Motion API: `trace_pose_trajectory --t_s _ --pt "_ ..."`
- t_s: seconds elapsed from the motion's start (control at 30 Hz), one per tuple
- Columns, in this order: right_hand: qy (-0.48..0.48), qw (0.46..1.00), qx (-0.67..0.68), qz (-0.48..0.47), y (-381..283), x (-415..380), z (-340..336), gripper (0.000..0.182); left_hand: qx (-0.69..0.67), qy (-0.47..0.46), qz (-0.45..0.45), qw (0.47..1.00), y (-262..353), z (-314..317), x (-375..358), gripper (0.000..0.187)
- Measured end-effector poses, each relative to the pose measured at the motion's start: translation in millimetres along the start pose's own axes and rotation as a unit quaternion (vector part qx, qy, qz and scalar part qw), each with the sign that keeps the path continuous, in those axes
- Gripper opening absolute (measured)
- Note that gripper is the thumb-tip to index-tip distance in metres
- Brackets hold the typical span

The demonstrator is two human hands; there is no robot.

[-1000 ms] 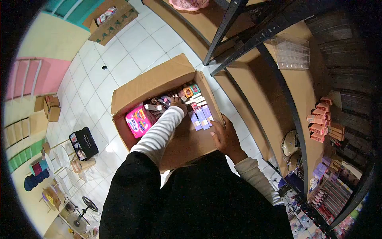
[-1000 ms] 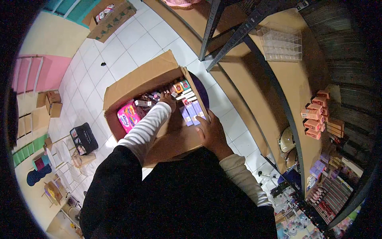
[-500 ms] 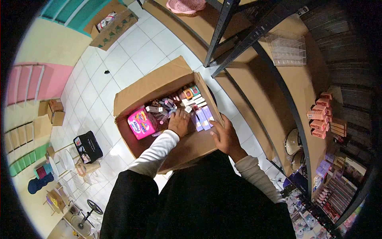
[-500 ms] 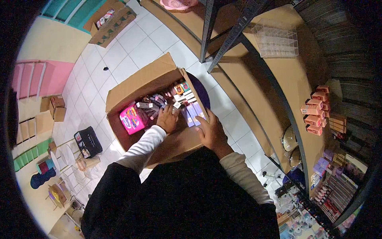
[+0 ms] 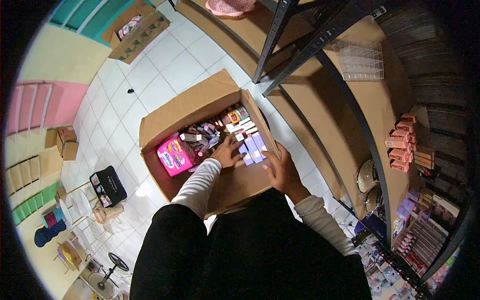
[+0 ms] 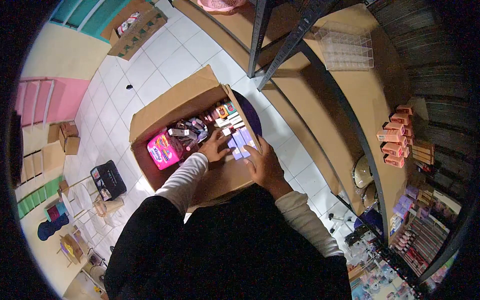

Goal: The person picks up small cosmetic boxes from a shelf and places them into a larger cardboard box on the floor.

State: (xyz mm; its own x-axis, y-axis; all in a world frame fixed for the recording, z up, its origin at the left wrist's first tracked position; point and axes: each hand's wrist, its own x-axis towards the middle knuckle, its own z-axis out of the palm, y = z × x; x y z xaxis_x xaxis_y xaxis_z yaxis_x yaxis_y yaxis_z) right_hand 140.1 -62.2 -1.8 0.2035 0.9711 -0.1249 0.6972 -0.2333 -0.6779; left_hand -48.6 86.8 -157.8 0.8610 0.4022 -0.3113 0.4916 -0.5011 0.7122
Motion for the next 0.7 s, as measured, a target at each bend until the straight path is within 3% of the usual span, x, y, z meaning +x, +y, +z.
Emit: trace_pose_trajectory --t_s 0.1,0.23,0.27,0.3,0.37,0.4,0.5,0.57,0.7 --pt "0.001 1.000 -0.003 -0.002 0 1 0 0.040 -0.013 0.026 0.014 0.999 -10 4 5 0.050" --pt "0.014 1.000 -0.011 -0.019 3 0 4 0.041 -0.104 0.116 -0.018 0.988 -25 24 9 0.025" --pt "0.013 1.000 -0.010 -0.019 3 0 4 0.040 -0.187 0.155 -0.079 0.967 -26 36 13 0.016" --pt "0.011 1.000 -0.010 -0.018 3 0 3 0.040 -0.172 0.183 -0.084 0.964 -31 47 18 0.016" --pt "0.008 1.000 -0.008 -0.016 3 0 3 0.040 -0.141 0.240 -0.094 0.956 -36 63 25 0.015" --pt "0.007 1.000 -0.006 -0.016 3 0 3 0.040 -0.172 0.256 -0.172 0.936 -11 50 26 0.019" --pt "0.005 1.000 -0.014 -0.022 3 3 3 0.041 -0.288 0.286 -0.299 0.864 -20 69 40 0.028" --pt "0.005 1.000 -0.020 -0.020 4 2 3 0.042 -0.318 0.253 -0.350 0.844 -57 98 54 0.034" --pt "-0.001 1.000 -0.022 -0.004 4 2 4 0.041 -0.297 0.274 -0.399 0.823 -117 159 75 0.039"
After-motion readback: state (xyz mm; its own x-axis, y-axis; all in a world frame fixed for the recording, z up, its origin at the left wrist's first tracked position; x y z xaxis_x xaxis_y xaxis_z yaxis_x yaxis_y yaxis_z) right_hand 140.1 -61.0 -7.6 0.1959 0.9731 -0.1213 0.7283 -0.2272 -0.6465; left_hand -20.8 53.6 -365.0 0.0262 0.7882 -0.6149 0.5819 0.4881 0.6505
